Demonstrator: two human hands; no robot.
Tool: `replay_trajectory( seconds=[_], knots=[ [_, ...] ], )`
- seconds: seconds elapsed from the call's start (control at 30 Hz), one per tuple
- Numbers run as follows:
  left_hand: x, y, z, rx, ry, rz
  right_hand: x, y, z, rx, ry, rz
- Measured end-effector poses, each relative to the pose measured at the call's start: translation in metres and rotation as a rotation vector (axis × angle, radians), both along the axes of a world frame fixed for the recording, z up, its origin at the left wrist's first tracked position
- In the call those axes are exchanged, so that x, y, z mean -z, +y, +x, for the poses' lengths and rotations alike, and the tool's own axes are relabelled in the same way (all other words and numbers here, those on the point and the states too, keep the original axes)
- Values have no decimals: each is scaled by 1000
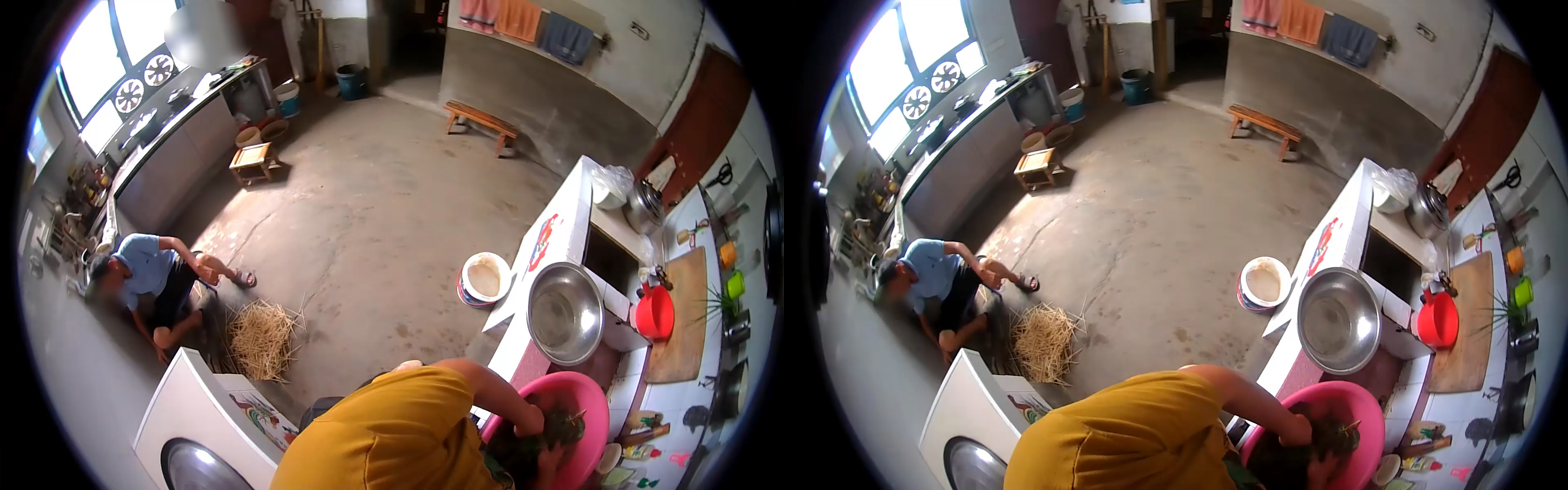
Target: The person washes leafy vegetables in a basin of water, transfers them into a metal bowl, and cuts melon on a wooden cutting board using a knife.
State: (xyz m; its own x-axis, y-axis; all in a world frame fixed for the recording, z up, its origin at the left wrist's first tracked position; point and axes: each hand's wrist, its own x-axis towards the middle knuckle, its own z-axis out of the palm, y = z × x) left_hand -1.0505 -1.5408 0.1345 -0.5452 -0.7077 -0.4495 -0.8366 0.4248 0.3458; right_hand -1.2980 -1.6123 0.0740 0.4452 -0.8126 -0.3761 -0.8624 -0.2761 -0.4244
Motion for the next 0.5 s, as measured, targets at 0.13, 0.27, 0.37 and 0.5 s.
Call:
replay_trajectory(
  seconds=[0.13, 0.27, 0.37, 0.5],
  knots=[
    [-44, 27, 34, 8, 188, -141, -23, 4, 6, -230, -506, 432],
    [44, 15, -8, -217, 185, -36, -32, 55, 10, -364, -349, 176],
    [54, 17, -19, -32, -31, -206, 46, 82, -19, -444, 5, -108],
    [89, -14, -31, 215, -141, -321, 45, 86, 7, -11, 173, -317]
  ],
)
